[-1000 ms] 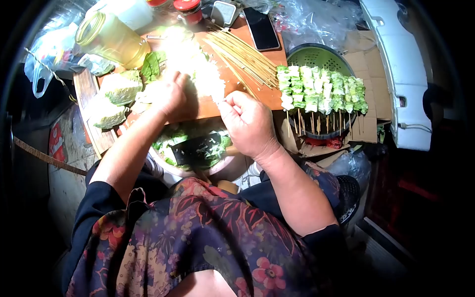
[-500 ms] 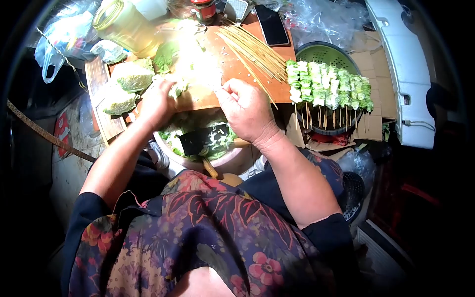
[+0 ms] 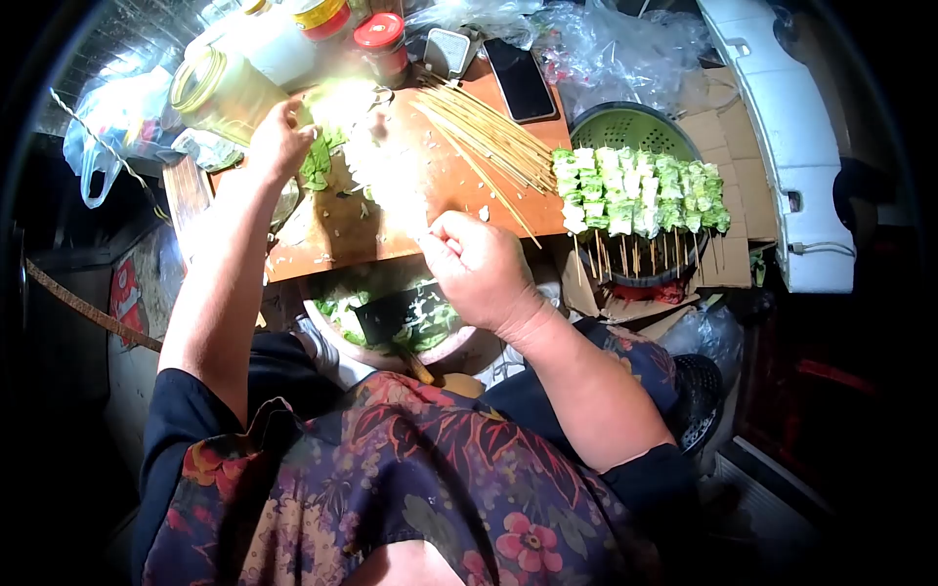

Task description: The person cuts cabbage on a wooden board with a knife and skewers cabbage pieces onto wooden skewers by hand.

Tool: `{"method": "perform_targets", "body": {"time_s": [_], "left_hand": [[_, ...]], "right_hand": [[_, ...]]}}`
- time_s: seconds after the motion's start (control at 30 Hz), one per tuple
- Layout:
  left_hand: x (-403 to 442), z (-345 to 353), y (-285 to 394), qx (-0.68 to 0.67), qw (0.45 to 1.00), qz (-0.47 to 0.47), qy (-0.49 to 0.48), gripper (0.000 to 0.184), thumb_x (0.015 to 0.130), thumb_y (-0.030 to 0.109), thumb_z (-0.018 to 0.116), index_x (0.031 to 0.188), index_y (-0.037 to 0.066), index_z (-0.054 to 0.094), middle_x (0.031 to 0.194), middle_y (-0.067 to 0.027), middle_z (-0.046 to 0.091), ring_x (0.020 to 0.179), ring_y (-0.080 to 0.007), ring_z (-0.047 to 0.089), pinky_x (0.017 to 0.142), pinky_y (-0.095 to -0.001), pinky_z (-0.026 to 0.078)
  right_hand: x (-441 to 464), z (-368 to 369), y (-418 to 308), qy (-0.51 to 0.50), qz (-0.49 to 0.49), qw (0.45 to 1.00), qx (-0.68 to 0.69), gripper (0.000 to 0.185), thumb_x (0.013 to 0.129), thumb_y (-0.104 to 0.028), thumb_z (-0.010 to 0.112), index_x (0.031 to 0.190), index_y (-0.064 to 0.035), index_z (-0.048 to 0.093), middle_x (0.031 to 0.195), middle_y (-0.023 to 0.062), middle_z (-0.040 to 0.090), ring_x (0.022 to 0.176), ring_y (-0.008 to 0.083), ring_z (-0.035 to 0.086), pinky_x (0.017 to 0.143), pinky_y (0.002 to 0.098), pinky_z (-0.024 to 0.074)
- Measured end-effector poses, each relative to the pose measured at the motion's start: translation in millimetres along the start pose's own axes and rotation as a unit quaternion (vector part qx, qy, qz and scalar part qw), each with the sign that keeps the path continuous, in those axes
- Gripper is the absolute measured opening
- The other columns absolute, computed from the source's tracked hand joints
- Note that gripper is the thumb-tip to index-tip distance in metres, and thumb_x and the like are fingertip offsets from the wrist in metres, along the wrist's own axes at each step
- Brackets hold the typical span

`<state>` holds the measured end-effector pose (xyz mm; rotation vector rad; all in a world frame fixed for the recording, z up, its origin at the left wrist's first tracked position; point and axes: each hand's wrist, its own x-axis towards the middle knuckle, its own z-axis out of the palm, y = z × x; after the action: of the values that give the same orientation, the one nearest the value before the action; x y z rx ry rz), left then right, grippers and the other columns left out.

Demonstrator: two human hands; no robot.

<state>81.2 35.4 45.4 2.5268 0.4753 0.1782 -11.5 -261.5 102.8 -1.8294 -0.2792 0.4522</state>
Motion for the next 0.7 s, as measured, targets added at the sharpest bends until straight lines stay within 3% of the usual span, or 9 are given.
{"method": "perform_targets", "body": {"time_s": [0.07,0.23,0.27,0.37,0.4,0.5,0.57,0.7], "left_hand": [[0.7,-12.8,19.4,0.068,0.998,0.001,0.0,0.05,0.082,0.028,0.069,0.126,0.008,0.055,0.112,-0.0193,0.064,0.104,-0.0291,0.062,0.091,-0.0359,0.048],[-35.4,-33.5,14.1,0.052,0.998,0.028,-0.021,0.041,0.082,0.025,0.068,0.118,0.007,0.06,0.112,-0.0162,0.065,0.103,-0.028,0.063,0.09,-0.035,0.048],[-45.6,-42.9,7.7,0.073,0.997,0.014,-0.021,0.041,0.082,0.023,0.068,0.119,0.007,0.06,0.112,-0.0164,0.065,0.103,-0.0281,0.063,0.09,-0.0348,0.048],[-70.1,-61.0,-28.4,0.07,0.998,0.001,-0.006,0.043,0.08,0.018,0.068,0.121,0.007,0.059,0.114,-0.0164,0.064,0.103,-0.028,0.063,0.091,-0.0342,0.047],[-74.3,-56.0,-60.3,0.088,0.995,0.008,0.038,0.045,0.079,0.016,0.069,0.122,0.006,0.058,0.116,-0.0154,0.063,0.102,-0.0277,0.063,0.091,-0.0345,0.048],[-94.3,-69.0,-59.8,-0.048,0.992,-0.112,0.029,0.059,0.076,0.015,0.07,0.13,0.003,0.05,0.119,-0.021,0.06,0.111,-0.0264,0.058,0.094,-0.0349,0.045],[-84.1,-60.6,-87.4,-0.021,0.992,-0.106,0.062,0.059,0.073,0.013,0.07,0.128,0.003,0.051,0.117,-0.0211,0.061,0.109,-0.0292,0.059,0.094,-0.0355,0.046],[-89.1,-55.4,-76.1,0.068,0.989,-0.081,0.101,0.057,0.07,0.01,0.068,0.124,0.001,0.052,0.113,-0.0211,0.062,0.105,-0.0325,0.061,0.091,-0.0362,0.047]], "right_hand": [[1.9,-0.9,1.8,-0.002,-0.011,1.0,-0.018,0.016,0.092,-0.013,0.058,0.079,-0.0036,0.058,0.058,-0.0047,0.047,0.049,0.0026,0.044,0.046,0.0216,0.0354],[9.3,-3.5,16.2,0.016,-0.064,0.991,-0.115,0.02,0.089,-0.017,0.058,0.076,-0.0025,0.058,0.055,0.0027,0.046,0.051,0.0102,0.045,0.05,0.029,0.0372],[12.0,-3.3,20.9,0.016,-0.052,0.989,-0.139,0.02,0.088,-0.02,0.058,0.078,-0.0027,0.059,0.058,0.0087,0.052,0.053,0.0178,0.051,0.053,0.0322,0.0406],[23.3,1.5,43.0,0.041,-0.047,0.977,-0.204,0.021,0.088,-0.022,0.058,0.079,-0.0038,0.061,0.063,0.0123,0.058,0.057,0.0242,0.056,0.056,0.0338,0.0428],[27.3,2.0,49.2,0.043,-0.034,0.974,-0.222,0.019,0.087,-0.023,0.058,0.081,-0.0053,0.062,0.07,0.015,0.062,0.064,0.0313,0.061,0.06,0.0378,0.0461],[37.8,4.8,80.5,0.083,-0.052,0.952,-0.29,0.017,0.087,-0.022,0.057,0.083,-0.0061,0.061,0.072,0.0159,0.063,0.069,0.0346,0.062,0.063,0.0417,0.0476],[40.7,4.1,92.3,0.079,-0.037,0.948,-0.307,0.016,0.088,-0.022,0.055,0.086,-0.0074,0.061,0.076,0.0168,0.064,0.074,0.0371,0.062,0.066,0.0451,0.0485],[42.4,1.9,110.0,0.088,-0.023,0.92,-0.381,0.016,0.088,-0.024,0.055,0.089,-0.0089,0.061,0.077,0.0165,0.065,0.075,0.0369,0.062,0.067,0.0458,0.0489]]}}
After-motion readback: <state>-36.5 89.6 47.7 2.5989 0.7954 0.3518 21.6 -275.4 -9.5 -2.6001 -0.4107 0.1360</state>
